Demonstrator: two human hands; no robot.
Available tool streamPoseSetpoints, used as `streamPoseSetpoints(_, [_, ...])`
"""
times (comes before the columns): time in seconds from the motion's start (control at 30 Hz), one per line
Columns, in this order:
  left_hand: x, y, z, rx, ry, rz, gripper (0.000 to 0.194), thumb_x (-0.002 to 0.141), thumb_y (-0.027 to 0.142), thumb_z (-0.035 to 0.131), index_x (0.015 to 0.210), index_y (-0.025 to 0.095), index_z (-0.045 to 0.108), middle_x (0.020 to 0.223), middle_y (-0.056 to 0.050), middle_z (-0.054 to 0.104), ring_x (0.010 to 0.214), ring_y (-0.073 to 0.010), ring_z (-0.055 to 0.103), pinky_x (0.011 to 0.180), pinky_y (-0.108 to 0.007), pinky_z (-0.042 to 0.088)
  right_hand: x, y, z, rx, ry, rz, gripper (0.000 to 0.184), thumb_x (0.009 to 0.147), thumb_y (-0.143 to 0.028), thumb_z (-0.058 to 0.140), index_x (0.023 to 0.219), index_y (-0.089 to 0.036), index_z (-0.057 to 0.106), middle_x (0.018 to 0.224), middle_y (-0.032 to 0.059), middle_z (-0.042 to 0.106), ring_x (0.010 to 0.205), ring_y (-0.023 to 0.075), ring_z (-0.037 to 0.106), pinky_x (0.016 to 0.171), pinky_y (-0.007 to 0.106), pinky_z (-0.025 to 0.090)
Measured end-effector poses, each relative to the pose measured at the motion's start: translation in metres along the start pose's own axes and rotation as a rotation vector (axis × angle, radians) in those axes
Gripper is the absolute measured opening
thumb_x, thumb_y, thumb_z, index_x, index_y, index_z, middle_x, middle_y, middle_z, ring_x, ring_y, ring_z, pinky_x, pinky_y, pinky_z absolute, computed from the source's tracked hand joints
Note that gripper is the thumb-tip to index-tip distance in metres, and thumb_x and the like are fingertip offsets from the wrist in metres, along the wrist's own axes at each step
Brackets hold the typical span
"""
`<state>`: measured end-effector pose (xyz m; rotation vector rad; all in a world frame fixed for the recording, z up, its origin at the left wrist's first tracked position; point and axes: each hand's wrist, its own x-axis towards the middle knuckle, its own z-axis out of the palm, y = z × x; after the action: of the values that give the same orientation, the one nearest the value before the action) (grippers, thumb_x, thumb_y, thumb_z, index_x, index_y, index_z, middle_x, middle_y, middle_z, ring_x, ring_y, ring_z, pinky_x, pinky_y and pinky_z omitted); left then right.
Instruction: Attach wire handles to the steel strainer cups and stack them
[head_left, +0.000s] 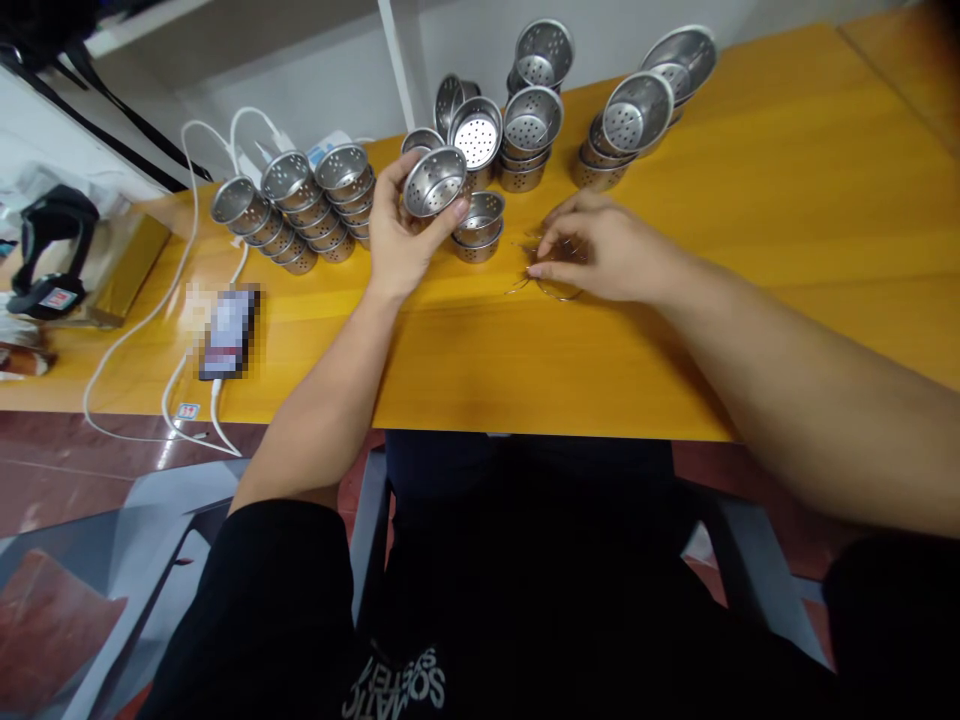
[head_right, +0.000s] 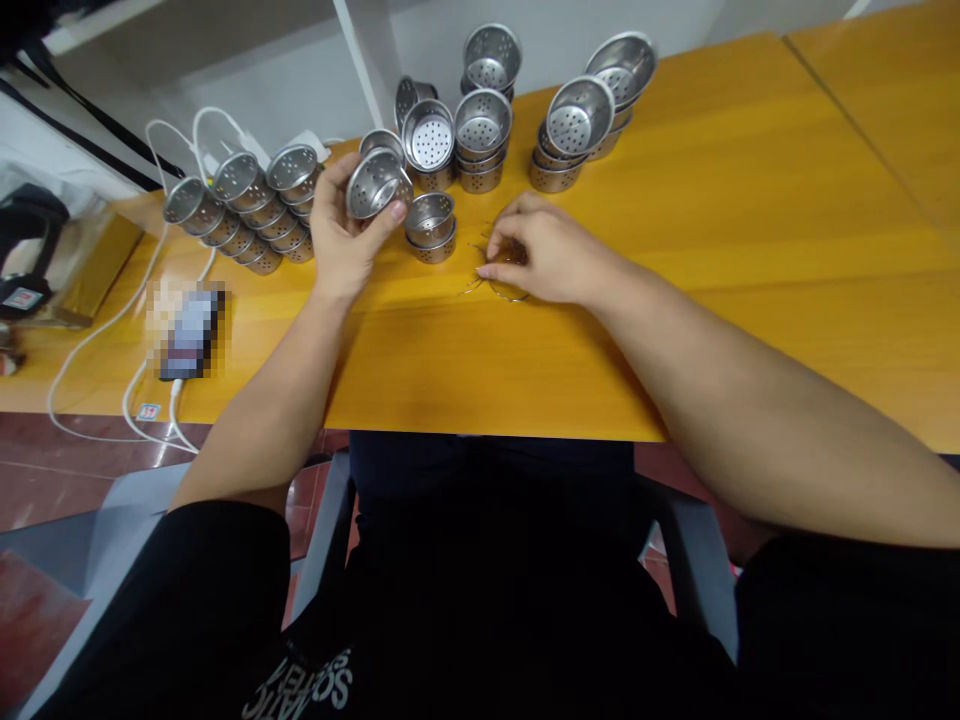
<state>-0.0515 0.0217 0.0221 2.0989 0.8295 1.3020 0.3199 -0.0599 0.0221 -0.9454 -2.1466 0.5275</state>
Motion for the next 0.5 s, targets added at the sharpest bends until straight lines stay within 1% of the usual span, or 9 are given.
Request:
streamPoseSetpoints(0.07, [-0.003,0.002,0.002,-0.026,0.034,-0.036,0.117,0.103,0.1,0.094,0.195,0.048,0.045,0.196,-0.01,0.067,0.189,-0.037,0.061,0.162,-0.064,0.053,-0.002,0.008,0.004,-0.04,-0.013,-0.008,0.068,0.099,-0.108,0.089,0.113,-0.042,0.092,0.128,0.0124,0.085,0.122,0.0495,0.082,0.114,0.09,0.071])
streamPoseSetpoints(0.1, [-0.003,0.003,0.003,-0.027,0.029,-0.043,0.116,0.105,0.097,0.093,0.198,0.05,0.042,0.198,-0.008,0.066,0.191,-0.0365,0.059,0.163,-0.065,0.052,-0.003,0.009,0.007,-0.06,-0.004,-0.012,0.068,0.1,-0.108,0.088,0.119,-0.043,0.093,0.13,0.0115,0.086,0.123,0.0494,0.082,0.113,0.089,0.073])
streamPoseSetpoints(0.13, [-0.003,0.003,0.004,-0.016,-0.003,-0.037,0.113,0.109,0.093,0.09,0.2,0.053,0.036,0.199,-0.005,0.065,0.193,-0.035,0.056,0.164,-0.067,0.05,-0.004,0.008,0.009,-0.074,0.014,-0.018,0.07,0.102,-0.108,0.086,0.128,-0.044,0.092,0.135,0.0114,0.086,0.126,0.0492,0.083,0.115,0.088,0.073])
streamPoseSetpoints(0.2, [-0.001,0.004,0.004,0.024,-0.114,0.004,0.105,0.118,0.086,0.08,0.203,0.062,0.023,0.2,0.0,0.065,0.197,-0.0307,0.051,0.166,-0.072,0.047,-0.004,0.002,0.014,-0.082,0.066,-0.034,0.075,0.108,-0.106,0.083,0.15,-0.043,0.089,0.148,0.0131,0.087,0.136,0.0489,0.082,0.123,0.084,0.073])
streamPoseSetpoints(0.27, [0.001,0.002,0.006,0.047,-0.197,0.051,0.1,0.123,0.081,0.074,0.204,0.065,0.018,0.199,0.0,0.067,0.197,-0.0294,0.052,0.165,-0.074,0.048,-0.002,-0.007,0.018,-0.065,0.105,-0.069,0.085,0.114,-0.101,0.081,0.171,-0.039,0.08,0.164,0.0164,0.084,0.149,0.0495,0.08,0.134,0.081,0.069])
streamPoseSetpoints(0.33, [0.002,-0.007,0.011,0.047,-0.199,0.074,0.1,0.123,0.08,0.076,0.204,0.06,0.022,0.198,-0.005,0.068,0.194,-0.0319,0.057,0.164,-0.073,0.05,0.0,-0.014,0.02,-0.04,0.105,-0.108,0.096,0.118,-0.096,0.08,0.188,-0.032,0.068,0.177,0.021,0.078,0.158,0.0518,0.078,0.14,0.081,0.067])
streamPoseSetpoints(0.4, [0.004,-0.024,0.022,0.04,-0.156,0.067,0.105,0.12,0.08,0.082,0.204,0.049,0.026,0.196,-0.013,0.068,0.191,-0.0352,0.061,0.162,-0.072,0.052,0.002,-0.02,0.022,-0.014,0.078,-0.136,0.103,0.119,-0.09,0.083,0.197,-0.027,0.059,0.185,0.023,0.073,0.162,0.0535,0.077,0.142,0.08,0.066])
streamPoseSetpoints(0.47, [0.005,-0.047,0.034,0.027,-0.105,0.04,0.109,0.117,0.08,0.087,0.201,0.04,0.029,0.195,-0.019,0.068,0.188,-0.0372,0.065,0.16,-0.07,0.053,0.003,-0.023,0.022,0.01,0.06,-0.141,0.104,0.118,-0.086,0.086,0.2,-0.03,0.056,0.189,0.0201,0.071,0.165,0.0535,0.077,0.145,0.079,0.065])
streamPoseSetpoints(0.5, [0.006,-0.059,0.04,0.017,-0.08,0.026,0.11,0.115,0.082,0.089,0.198,0.037,0.032,0.193,-0.021,0.069,0.186,-0.0375,0.067,0.16,-0.069,0.054,0.003,-0.024,0.022,0.023,0.057,-0.14,0.104,0.117,-0.085,0.088,0.201,-0.032,0.056,0.191,0.018,0.07,0.168,0.0535,0.076,0.147,0.079,0.063])
